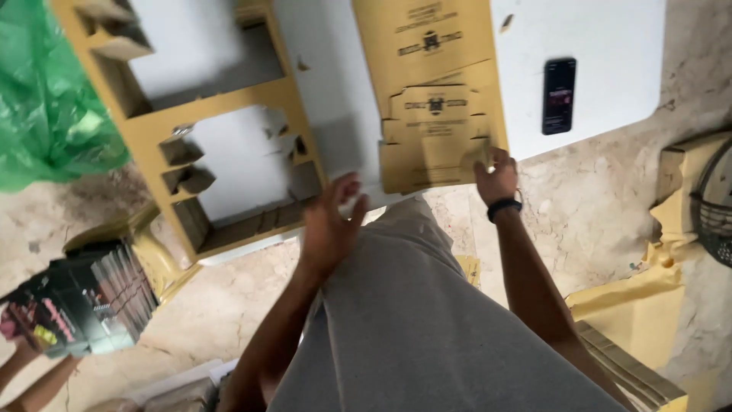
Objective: Assembling cardboard box inserts by folding templates and adding metallic linings.
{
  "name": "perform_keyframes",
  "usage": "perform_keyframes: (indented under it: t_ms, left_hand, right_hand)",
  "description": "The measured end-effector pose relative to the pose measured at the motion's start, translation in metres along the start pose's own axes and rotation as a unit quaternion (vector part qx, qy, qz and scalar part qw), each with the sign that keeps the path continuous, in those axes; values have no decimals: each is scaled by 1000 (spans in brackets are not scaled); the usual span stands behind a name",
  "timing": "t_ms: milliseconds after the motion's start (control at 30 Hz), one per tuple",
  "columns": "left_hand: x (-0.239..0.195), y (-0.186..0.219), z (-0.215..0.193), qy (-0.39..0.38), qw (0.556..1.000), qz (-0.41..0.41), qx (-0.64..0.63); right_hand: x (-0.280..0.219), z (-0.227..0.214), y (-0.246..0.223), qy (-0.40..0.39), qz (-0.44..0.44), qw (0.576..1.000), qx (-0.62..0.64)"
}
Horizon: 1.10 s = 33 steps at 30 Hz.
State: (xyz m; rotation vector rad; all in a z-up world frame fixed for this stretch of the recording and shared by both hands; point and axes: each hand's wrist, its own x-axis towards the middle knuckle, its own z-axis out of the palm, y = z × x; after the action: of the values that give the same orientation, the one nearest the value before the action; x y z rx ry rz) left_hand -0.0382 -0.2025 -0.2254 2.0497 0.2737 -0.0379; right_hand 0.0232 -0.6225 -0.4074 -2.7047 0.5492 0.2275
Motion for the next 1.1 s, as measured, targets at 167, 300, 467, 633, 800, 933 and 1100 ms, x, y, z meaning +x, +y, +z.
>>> perform_keyframes:
  t_ms: [167,300,467,633,800,933,1100]
  left_hand:
    - [20,-71,137,-186,960,-181,107]
    - [28,-101,189,-102,964,-233,84]
    - [38,-62,163,-42,947,-317,-33]
    - [36,30,161,-11,941,-311,-136]
    - [42,131,168,11,964,-256,-76]
    - [48,178,157,19,988,-149,-45]
    - [65,266,113,-150,908,89,380]
  right_hand:
    - [26,74,52,68,-196,968,-144]
    - [17,53,20,-116,90,989,16]
    - [35,-6,-11,-259,103,951,135]
    - [57,-43,-22,-403,81,887,210]
    - [70,-86,-18,-436,47,877,198]
    - [87,-108,-5,-456,5,850,264]
    - [113,-191,-27,-235,-231,859,392]
